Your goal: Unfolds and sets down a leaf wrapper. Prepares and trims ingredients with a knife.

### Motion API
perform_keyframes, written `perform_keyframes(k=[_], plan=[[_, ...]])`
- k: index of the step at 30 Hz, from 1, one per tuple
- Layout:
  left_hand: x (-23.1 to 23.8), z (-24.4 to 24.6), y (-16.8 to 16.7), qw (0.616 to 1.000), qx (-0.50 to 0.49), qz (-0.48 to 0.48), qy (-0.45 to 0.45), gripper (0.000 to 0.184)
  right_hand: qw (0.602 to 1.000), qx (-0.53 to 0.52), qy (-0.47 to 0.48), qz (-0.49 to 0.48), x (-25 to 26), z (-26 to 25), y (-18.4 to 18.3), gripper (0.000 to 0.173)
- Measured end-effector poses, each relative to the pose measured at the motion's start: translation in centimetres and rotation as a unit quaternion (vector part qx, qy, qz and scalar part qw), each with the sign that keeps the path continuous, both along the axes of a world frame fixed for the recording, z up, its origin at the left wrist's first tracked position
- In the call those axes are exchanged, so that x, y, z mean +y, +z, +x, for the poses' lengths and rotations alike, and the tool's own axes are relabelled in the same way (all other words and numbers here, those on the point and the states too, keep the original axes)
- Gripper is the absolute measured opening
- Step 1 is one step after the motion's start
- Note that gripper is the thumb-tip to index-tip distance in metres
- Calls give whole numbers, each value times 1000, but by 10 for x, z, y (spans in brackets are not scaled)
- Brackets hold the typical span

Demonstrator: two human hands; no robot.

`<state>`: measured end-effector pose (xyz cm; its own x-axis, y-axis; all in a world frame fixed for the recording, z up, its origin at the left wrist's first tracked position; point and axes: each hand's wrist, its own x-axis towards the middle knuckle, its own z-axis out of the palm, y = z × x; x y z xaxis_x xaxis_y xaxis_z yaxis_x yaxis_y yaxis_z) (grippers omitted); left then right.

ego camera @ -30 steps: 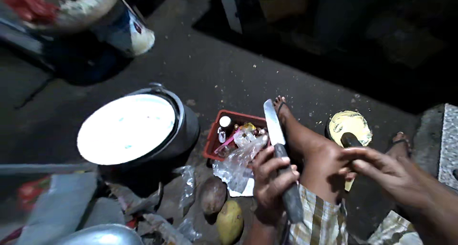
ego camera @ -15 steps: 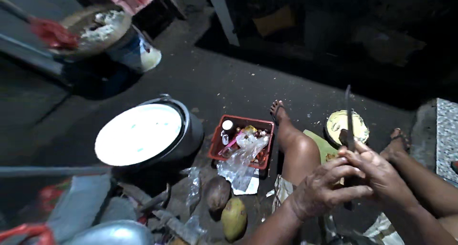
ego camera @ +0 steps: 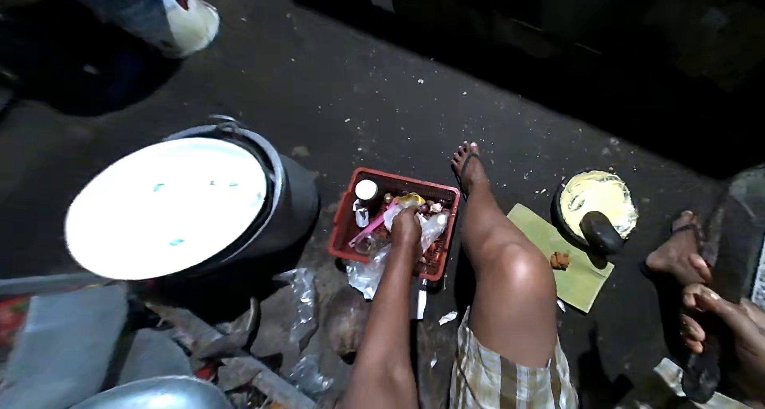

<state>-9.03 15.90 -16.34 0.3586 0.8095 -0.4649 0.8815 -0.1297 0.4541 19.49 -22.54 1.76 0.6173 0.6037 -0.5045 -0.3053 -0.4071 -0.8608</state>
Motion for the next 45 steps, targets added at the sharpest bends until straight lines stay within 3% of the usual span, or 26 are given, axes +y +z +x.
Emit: perform_keyframes(k=[7,14,18,20,23,24,26,27,28,30,32,34,37,41,45], plan=[[26,39,-81,989,132,-31,-54,26,994,-35,46,-96,-18,11,-12,13],[32,48,-106,976,203,48,-53,27,995,-49,30,-77,-25,20,-21,25],[35,45,-99,988,148,35,-14,33,988,-63,-7,-141,16,2,2,31],[32,38,-85,998,29,2,61,40,986,-61,-20,-153,25,-4,5,32],[20,22,-50,977,-144,-55,147,62,992,-53,6,-110,24,-7,2,32],[14,17,-38,962,-201,-77,169,55,994,-50,18,-92,22,-9,0,31],[-2,12,-4,908,-342,-101,220,35,997,-44,43,-55,14,-10,-6,32],[-13,12,21,863,-422,-119,252,29,997,-42,54,-36,9,-11,-10,29],[-24,14,49,817,-490,-134,274,25,996,-48,67,-21,7,-12,-9,20],[-46,17,105,744,-585,-149,285,25,993,-67,98,10,6,-16,-4,20],[-72,22,153,700,-636,-165,279,29,983,-130,130,28,16,-25,13,23],[-99,29,191,654,-678,-187,278,31,963,-193,175,69,21,-31,22,39],[-142,36,224,599,-721,-236,256,37,913,-290,239,157,32,-47,38,54],[-188,40,237,569,-748,-281,193,35,854,-378,266,239,44,-76,52,55],[-224,44,241,584,-727,-294,212,26,820,-452,265,231,50,-103,60,63]])
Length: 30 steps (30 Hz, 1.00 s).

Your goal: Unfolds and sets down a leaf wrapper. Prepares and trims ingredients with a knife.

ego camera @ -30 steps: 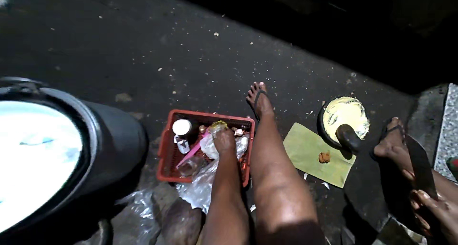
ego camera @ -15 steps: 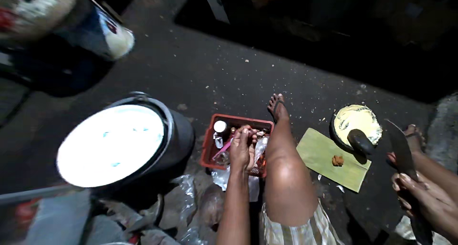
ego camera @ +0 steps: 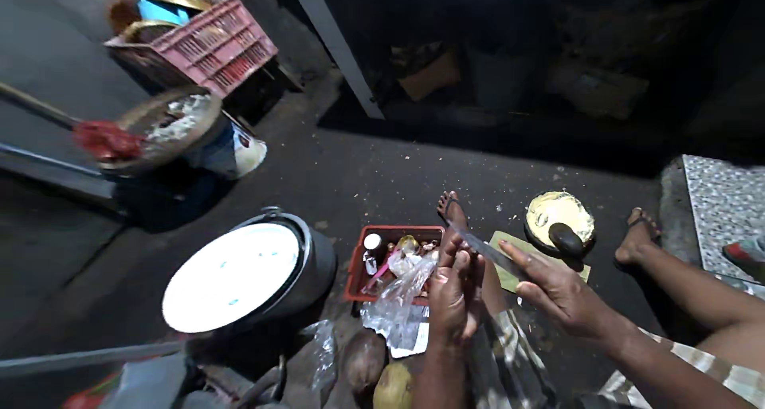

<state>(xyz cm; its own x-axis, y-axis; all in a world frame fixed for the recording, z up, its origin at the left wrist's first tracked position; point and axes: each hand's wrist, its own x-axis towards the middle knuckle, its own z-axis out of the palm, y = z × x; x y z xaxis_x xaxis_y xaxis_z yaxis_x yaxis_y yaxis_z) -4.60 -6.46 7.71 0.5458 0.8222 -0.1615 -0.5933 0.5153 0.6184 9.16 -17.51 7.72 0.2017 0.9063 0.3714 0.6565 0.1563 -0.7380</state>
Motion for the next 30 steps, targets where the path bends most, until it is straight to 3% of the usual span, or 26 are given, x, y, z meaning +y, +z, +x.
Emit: perform_keyframes(k=[7,17,21,30], plan=[[-25,-14,-12,999,-32,28,24,19,999,-37,5,-6,-1,-31,-2,65],[-39,-35,-25,997,-73,5,35,13,999,-4,47,-12,-3,-47,-11,59],[-45,-47,-24,996,-58,-19,68,13,997,-56,45,-7,-1,-57,-15,59],[-48,-89,-31,991,26,-30,126,18,991,-51,123,-11,21,-86,-22,50]])
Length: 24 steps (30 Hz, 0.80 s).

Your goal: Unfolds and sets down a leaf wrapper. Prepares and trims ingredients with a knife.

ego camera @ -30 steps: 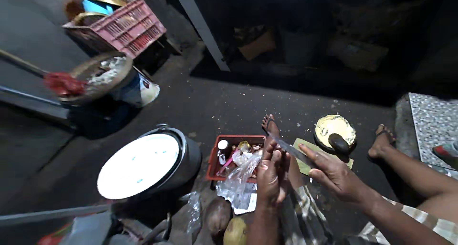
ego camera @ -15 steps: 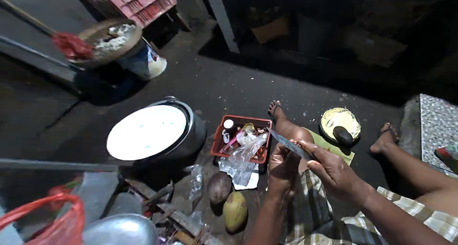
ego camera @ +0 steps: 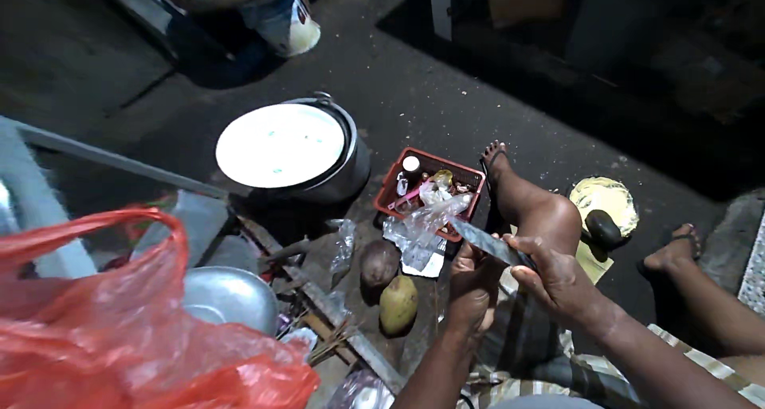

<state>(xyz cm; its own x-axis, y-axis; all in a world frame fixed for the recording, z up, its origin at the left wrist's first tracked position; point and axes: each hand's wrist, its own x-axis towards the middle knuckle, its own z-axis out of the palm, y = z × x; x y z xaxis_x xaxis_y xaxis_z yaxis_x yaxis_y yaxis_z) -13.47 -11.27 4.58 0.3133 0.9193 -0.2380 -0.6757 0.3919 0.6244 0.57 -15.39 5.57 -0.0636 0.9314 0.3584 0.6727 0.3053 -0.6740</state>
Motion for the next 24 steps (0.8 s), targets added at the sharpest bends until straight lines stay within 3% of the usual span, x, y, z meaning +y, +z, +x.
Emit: perform_keyframes(k=[4,9,14,18,21,24], plan=[[-5,-12,-4,1000,17,1,7,20,998,29,17,-58,12,-9,2,49],[12,-29,-7,999,7,-2,46,13,976,164,89,-115,26,-6,-1,45],[33,-71,-21,990,109,44,76,25,950,138,151,-235,28,-19,11,52],[51,-109,-67,967,217,10,131,26,936,122,184,-275,38,-30,17,60],[63,-126,-127,910,401,-34,97,25,934,166,180,-262,45,-31,16,59],[72,-129,-187,789,599,-25,-135,37,929,214,155,-260,44,-20,14,55]])
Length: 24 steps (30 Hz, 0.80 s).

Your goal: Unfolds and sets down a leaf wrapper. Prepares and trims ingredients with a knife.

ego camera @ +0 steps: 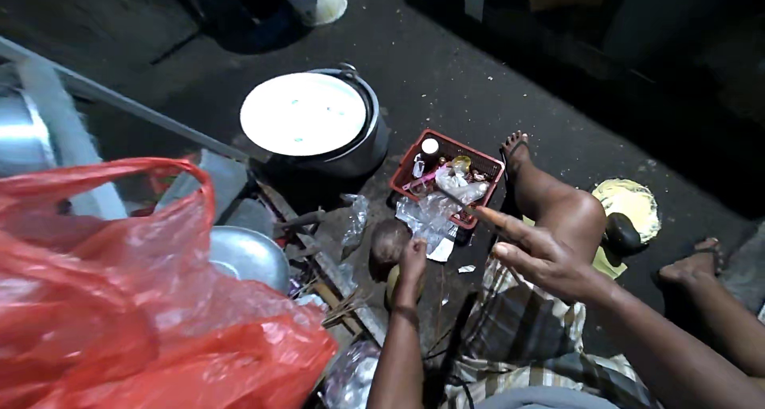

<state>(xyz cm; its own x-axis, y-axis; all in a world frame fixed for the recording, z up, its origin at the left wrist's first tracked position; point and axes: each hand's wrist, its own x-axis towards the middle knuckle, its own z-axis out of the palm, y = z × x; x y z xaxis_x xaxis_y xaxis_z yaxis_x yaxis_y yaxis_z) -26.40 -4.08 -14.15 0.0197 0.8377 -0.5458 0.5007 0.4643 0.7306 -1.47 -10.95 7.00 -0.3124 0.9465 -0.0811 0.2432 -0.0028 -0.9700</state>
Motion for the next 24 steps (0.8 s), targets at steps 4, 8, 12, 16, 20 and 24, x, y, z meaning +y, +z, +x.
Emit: perform_keyframes(k=[4,8,12,16,20,24], plan=[[0,17,-67,968,154,-92,-177,48,998,3,-57,-9,-15,26,6,48],[-2,29,-100,933,257,-99,-233,62,990,-34,-132,-47,-37,57,15,49],[7,39,-124,903,297,-96,-295,74,981,-25,-189,-43,-53,80,15,47],[10,42,-123,896,306,-85,-311,43,975,-11,-219,-23,-57,93,17,46],[12,46,-116,883,306,-99,-341,34,973,-10,-229,-9,-61,102,16,44],[8,46,-116,876,306,-111,-355,37,970,-3,-244,-5,-65,98,14,44]])
